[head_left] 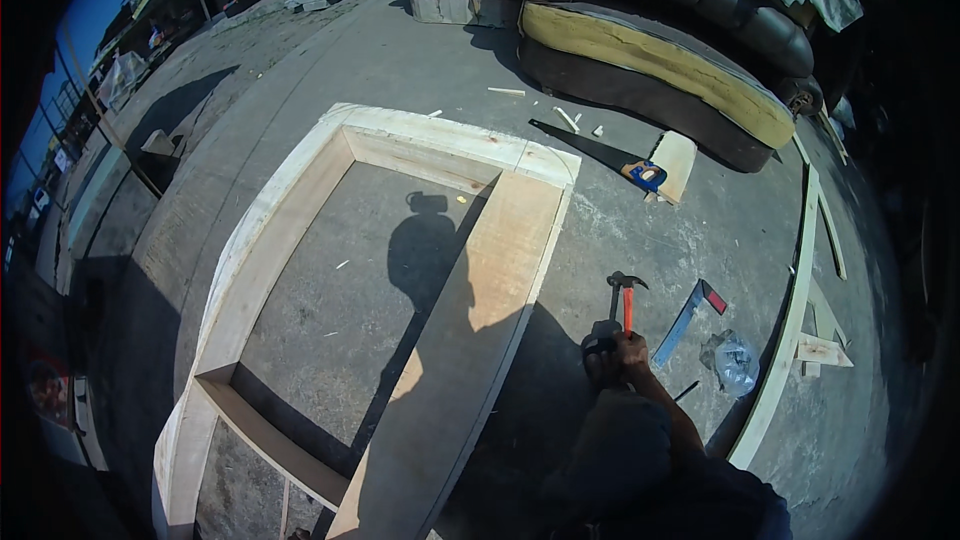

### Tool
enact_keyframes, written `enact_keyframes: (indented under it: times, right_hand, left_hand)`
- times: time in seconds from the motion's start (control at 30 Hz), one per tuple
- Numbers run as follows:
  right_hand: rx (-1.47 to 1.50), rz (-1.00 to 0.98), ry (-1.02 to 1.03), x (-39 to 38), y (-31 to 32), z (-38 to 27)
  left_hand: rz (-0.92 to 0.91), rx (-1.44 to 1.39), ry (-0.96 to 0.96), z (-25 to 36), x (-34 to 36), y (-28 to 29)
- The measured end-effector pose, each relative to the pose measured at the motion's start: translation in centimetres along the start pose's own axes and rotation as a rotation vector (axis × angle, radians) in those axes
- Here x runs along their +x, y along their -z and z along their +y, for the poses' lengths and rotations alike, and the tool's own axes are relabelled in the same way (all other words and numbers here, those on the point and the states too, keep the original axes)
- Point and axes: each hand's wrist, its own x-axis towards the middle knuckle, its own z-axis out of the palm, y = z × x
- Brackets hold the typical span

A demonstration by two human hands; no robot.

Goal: Constructing and reinforcing a wooden frame for furniture using basic tools.

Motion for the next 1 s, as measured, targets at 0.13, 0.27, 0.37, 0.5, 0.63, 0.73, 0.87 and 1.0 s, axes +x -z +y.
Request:
enact_keyframes:
  times: [0.13,0.27,0.37,0.5,0.63,0.73,0.87,1.0]
  right_hand:
    - [-0.507,0.073,-0.014,3.7,2.3,0.6]
    - [-0.374,0.044,0.028,4.3,0.0,0.9]
    - [-0.796,0.081,0.017,6.4,-0.2,1.1]
    - [-0.944,0.105,-0.035,8.7,0.3,2.6]
    - [-0.945,-0.146,-0.038,5.2,-1.1,-0.7]
    - [-0.862,-0.155,-0.051,6.0,0.9,-1.3]
    - [-0.803,-0.274,-0.189,6.6,2.3,-1.3]
    - [-0.723,-0.414,-0.083,6.1,1.7,-2.9]
  left_hand:
    - [-0.015,-0.049,-0.016,5.4,2.0,0.2]
    - [0.001,-0.093,0.042,5.7,-3.4,1.8]
    - [-0.005,-0.128,0.103,8.4,-6.9,1.9]
    - [-0.037,-0.143,0.198,11.3,-10.1,2.8]
    - [-0.102,-0.101,0.401,8.9,-15.3,4.4]
    - [-0.137,-0.077,0.426,10.1,-14.1,6.5]
    - [-0.140,-0.049,0.401,10.1,-12.9,9.4]
    - [0.074,-0.020,0.083,9.1,-9.0,14.3]
